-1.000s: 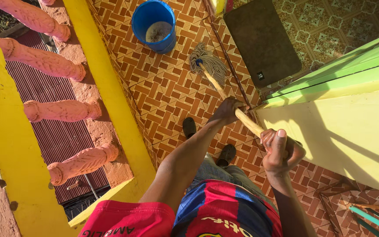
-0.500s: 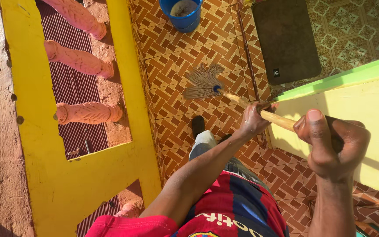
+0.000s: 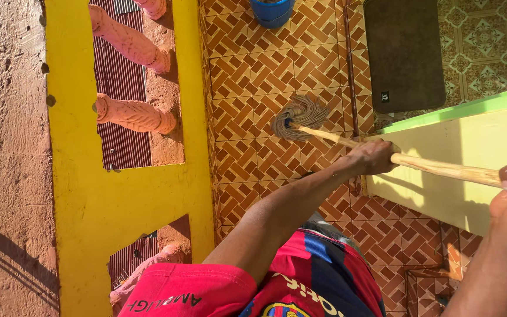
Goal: The person mops the floor of a balcony using a mop and a bucket of water, periodically rinsing the mop head in the bucket and wringing it out by hand.
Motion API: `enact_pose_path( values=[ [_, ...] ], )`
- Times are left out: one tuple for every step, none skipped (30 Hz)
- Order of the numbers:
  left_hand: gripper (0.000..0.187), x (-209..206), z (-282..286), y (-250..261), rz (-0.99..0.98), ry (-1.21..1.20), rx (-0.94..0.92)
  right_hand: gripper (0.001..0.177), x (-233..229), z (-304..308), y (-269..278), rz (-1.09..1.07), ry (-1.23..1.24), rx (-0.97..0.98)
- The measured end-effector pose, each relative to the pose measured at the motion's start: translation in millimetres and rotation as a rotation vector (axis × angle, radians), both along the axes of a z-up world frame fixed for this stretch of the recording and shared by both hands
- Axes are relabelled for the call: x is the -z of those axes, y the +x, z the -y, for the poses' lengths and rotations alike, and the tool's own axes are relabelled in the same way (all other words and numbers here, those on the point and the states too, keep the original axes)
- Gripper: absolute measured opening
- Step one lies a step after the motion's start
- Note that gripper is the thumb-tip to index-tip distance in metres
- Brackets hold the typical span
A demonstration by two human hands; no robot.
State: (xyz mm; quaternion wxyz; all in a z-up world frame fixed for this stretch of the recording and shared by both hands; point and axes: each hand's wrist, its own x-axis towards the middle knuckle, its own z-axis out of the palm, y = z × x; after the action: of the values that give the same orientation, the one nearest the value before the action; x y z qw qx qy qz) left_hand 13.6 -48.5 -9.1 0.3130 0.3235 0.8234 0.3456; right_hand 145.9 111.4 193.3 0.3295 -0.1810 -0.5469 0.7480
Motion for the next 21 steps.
enact_pose_path(
  values=[
    [0.028,6,16,5,0.027,-0.084,0.009,0.048,5,16,2,-0.014,0.0,0.005],
    [0.022,15,39,9,0.001,-0.035,-0.011,0.047,12,37,2,-0.022,0.014,0.002],
    [0.021,23,61,14,-0.025,0.015,-0.031,0.047,18,62,2,-0.028,0.039,-0.004],
    [0.019,29,83,27,-0.206,0.228,-0.201,0.051,24,89,5,-0.018,0.121,-0.036],
    [0.019,34,117,41,-0.39,0.44,-0.37,0.055,29,116,9,-0.009,0.202,-0.069],
    [0.015,35,144,53,-0.394,0.425,-0.436,0.054,34,144,14,-0.027,0.228,-0.129],
    [0.013,32,165,65,-0.397,0.409,-0.502,0.052,35,167,20,-0.046,0.253,-0.188],
    [0.013,27,178,73,-0.399,0.411,-0.508,0.052,32,179,23,-0.047,0.257,-0.194],
    [0.016,21,190,81,-0.364,0.358,-0.546,0.053,27,190,25,-0.032,0.228,-0.216],
    [0.019,16,201,90,-0.332,0.299,-0.597,0.053,21,200,26,-0.017,0.196,-0.251],
    [0.019,10,202,103,-0.336,0.295,-0.616,0.054,9,201,27,-0.034,0.193,-0.313],
    [0.016,4,198,113,-0.407,0.356,-0.696,0.055,-7,197,26,-0.057,0.188,-0.373],
    [0.015,-2,194,124,-0.479,0.418,-0.774,0.058,-23,194,23,-0.003,0.205,-0.411],
    [0.015,-7,187,137,-0.484,0.42,-0.784,0.06,-39,191,23,0.056,0.229,-0.441],
    [0.011,-13,180,151,-0.517,0.368,-0.864,0.06,-53,192,26,0.052,0.234,-0.451],
    [0.016,-19,179,163,-0.549,0.319,-0.939,0.06,-67,195,30,0.122,0.221,-0.508],
    [0.016,-25,182,176,-0.554,0.326,-0.945,0.06,-79,200,35,0.194,0.209,-0.565],
    [0.009,-31,184,189,-0.396,0.296,-0.934,0.06,-89,208,43,0.191,0.214,-0.57],
    [0.009,-36,187,200,-0.238,0.265,-0.918,0.061,-98,217,50,0.197,0.24,-0.606],
    [0.009,-39,191,209,-0.239,0.27,-0.925,0.062,-108,226,60,0.2,0.255,-0.628],
    [0.016,-42,193,216,-0.2,0.267,-0.935,0.063,-118,236,70,0.202,0.271,-0.65]
  ],
)
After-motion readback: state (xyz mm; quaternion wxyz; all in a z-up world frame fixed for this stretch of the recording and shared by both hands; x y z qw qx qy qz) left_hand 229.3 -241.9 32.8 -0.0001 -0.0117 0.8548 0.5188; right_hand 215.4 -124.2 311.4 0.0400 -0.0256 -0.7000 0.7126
